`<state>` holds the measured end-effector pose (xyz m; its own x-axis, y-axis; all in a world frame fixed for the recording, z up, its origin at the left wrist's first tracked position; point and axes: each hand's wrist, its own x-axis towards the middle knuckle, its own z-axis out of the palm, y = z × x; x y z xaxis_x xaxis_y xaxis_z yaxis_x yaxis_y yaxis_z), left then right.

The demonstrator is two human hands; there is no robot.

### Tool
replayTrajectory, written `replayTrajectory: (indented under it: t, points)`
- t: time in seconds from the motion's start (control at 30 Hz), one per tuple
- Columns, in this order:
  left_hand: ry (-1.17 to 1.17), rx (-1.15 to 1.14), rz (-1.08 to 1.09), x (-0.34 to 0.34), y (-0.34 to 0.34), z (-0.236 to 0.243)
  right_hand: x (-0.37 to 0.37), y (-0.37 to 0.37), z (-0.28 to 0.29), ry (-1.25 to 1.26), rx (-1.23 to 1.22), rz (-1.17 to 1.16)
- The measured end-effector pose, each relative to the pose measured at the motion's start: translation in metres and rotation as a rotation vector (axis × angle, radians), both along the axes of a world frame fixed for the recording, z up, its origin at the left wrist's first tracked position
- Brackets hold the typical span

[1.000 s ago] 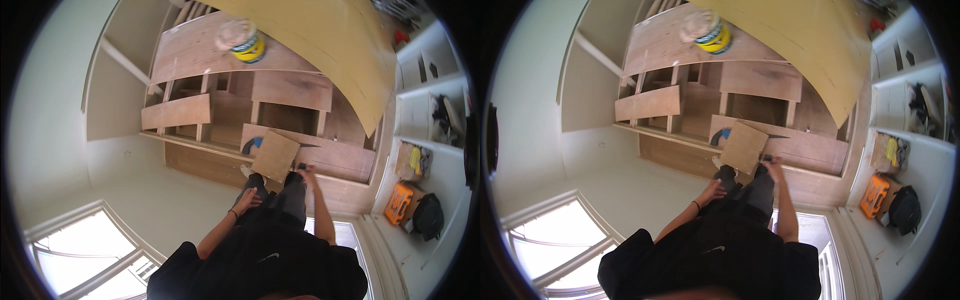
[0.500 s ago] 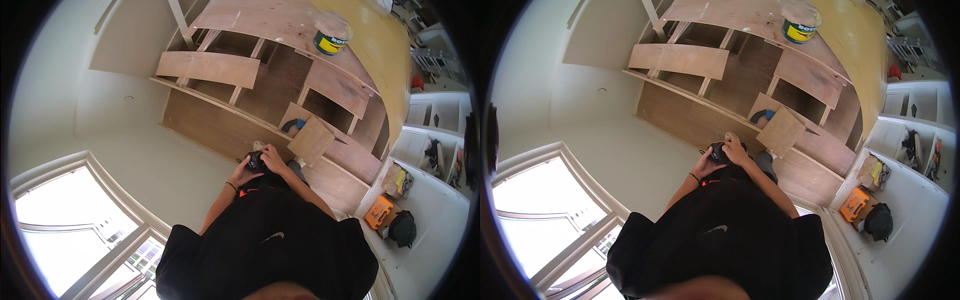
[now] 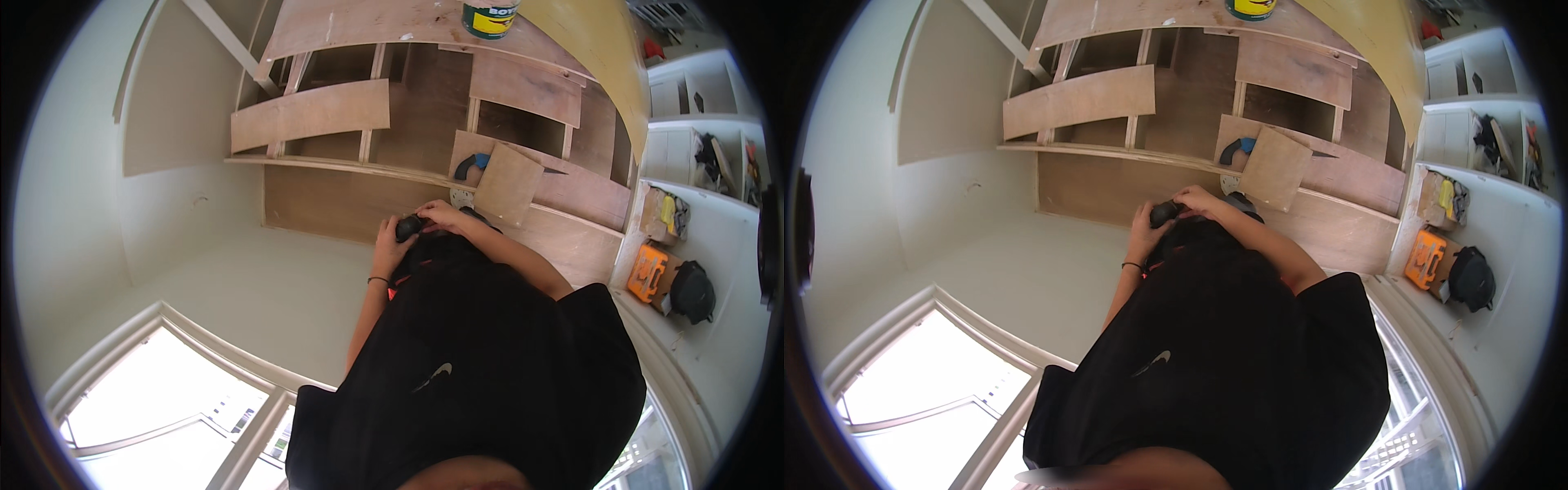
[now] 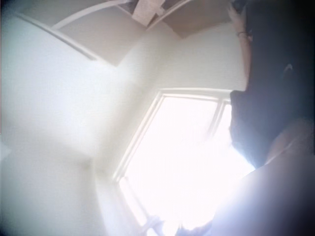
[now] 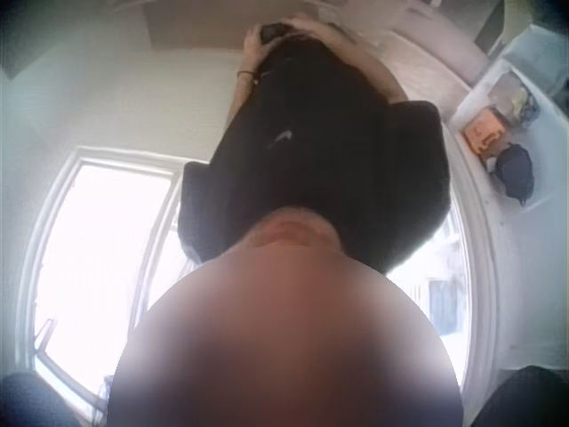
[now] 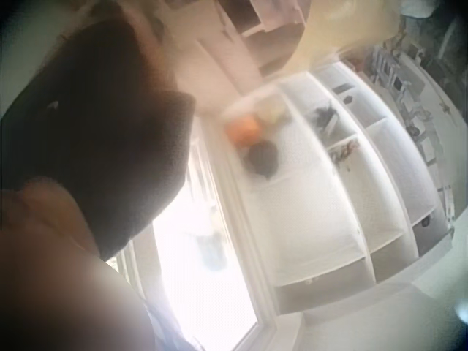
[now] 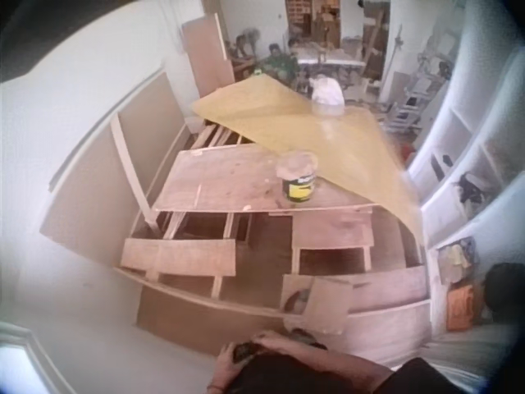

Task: The person uses a hand saw to cut a piece of plywood resting on a wooden frame. After completing the cut, the person removes the cut piece and uses a tape measure to measure the remaining section of the plywood.

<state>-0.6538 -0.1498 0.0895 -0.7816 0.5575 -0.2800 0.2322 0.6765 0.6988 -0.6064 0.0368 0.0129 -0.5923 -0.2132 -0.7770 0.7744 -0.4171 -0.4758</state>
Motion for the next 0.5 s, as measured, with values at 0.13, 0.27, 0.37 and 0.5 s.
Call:
replayTrajectory:
  t: [0.13,0.27,0.37,0.5]
  points:
    - [-0.043,-0.113,-0.116,-0.028,-0.002,0.019,-0.022,-0.001,0.0,-0.036,-0.111,0.049]
    - [-0.045,-0.165,-0.22,-0.065,-0.024,0.026,-0.054,-0.018,0.004,-0.019,-0.194,0.097]
    - [-0.064,-0.122,-0.221,-0.101,-0.048,0.018,-0.09,-0.041,0.001,-0.043,-0.149,0.084]
    - [-0.031,-0.21,-0.354,-0.153,-0.09,0.009,-0.133,-0.09,-0.002,0.011,0.053,0.076]
